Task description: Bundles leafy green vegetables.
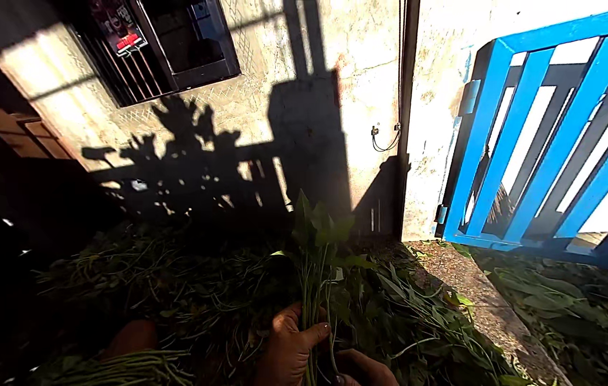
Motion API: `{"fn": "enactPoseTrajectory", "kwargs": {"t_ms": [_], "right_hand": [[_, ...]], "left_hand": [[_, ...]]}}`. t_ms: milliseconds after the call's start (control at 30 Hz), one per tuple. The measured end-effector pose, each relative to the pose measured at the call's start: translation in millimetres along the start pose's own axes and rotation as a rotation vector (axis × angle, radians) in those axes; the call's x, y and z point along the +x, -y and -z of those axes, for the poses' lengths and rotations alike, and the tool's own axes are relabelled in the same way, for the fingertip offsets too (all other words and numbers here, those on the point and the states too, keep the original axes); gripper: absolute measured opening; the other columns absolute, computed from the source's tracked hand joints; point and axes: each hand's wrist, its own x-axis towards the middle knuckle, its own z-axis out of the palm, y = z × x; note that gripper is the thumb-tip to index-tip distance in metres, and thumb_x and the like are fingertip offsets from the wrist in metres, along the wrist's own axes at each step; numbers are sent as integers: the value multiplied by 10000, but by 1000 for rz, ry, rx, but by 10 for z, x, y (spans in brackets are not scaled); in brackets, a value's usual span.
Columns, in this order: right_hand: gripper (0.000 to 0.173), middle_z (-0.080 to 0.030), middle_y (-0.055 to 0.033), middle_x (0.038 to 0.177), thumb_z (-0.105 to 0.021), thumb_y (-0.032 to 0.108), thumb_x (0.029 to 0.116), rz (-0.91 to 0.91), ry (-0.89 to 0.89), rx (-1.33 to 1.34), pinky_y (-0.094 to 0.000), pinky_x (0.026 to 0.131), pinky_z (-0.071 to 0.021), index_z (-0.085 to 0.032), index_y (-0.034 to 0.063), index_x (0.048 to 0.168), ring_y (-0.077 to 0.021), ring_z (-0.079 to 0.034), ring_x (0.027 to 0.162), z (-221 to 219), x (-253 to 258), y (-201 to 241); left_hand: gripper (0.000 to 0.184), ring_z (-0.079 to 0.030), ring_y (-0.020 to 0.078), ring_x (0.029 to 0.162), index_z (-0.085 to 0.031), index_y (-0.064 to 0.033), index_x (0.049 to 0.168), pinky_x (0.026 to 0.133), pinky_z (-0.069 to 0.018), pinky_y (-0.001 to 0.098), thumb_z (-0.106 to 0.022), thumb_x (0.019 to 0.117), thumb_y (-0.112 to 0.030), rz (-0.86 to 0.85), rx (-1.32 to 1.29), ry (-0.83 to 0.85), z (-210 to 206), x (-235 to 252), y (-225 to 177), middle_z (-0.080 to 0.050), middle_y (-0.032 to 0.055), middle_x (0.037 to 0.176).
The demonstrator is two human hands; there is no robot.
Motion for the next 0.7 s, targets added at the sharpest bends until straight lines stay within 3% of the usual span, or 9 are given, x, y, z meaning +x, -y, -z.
{"fn": "enactPoseTrajectory", "kwargs": {"t_ms": [100, 200, 300, 400, 533, 700], "right_hand": [[239, -740, -111, 985, -590, 148, 1045, 20, -60, 10, -394, 806, -615, -659, -26, 1192, -190, -722, 860, -57, 48, 50], [221, -724, -94, 929, -583, 153, 1048, 45, -48, -65, -352, 744, -584, -673, -12, 1164, -158, -684, 793, -63, 49, 59], [214, -681, -83, 841, -574, 168, 1047, 18, -31, -107, -337, 674, -543, -669, -13, 1106, -147, -636, 719, -65, 28, 68], [277, -614, -81, 741, -514, 250, 1069, -34, -42, -267, -399, 621, -503, -662, 17, 1042, -188, -595, 660, -69, 8, 23], [325, -637, -136, 746, -452, 276, 1043, -110, -97, -611, -528, 646, -529, -652, 23, 1004, -301, -664, 719, -123, -22, 12], [330, -637, -156, 740, -431, 272, 1020, -227, -115, -698, -550, 654, -526, -634, 11, 1013, -340, -677, 738, -104, -72, 60]], "left_hand": [[218, -694, 250, 698, -672, 76, 1048, 652, -620, 383, -740, 842, 89, 12, -29, 8, 3, 29, -10, -706, 194, 866], [238, -695, 224, 694, -697, 58, 1025, 654, -617, 363, -818, 835, -19, 25, 21, 57, 34, 67, -10, -715, 174, 848], [191, -701, 226, 703, -694, 49, 1010, 663, -620, 373, -788, 860, -24, 50, 62, 93, 36, 97, 22, -717, 162, 844], [171, -716, 270, 729, -654, 55, 1046, 637, -630, 402, -732, 906, -2, 84, 41, 41, -27, 82, 38, -713, 180, 857], [148, -724, 293, 728, -632, 57, 1060, 607, -633, 416, -699, 945, -6, 90, 68, -57, -115, 62, 71, -711, 186, 857], [132, -735, 321, 675, -591, 79, 1072, 570, -644, 423, -651, 978, 9, 78, 17, -143, -221, 56, 128, -710, 211, 824]]}}
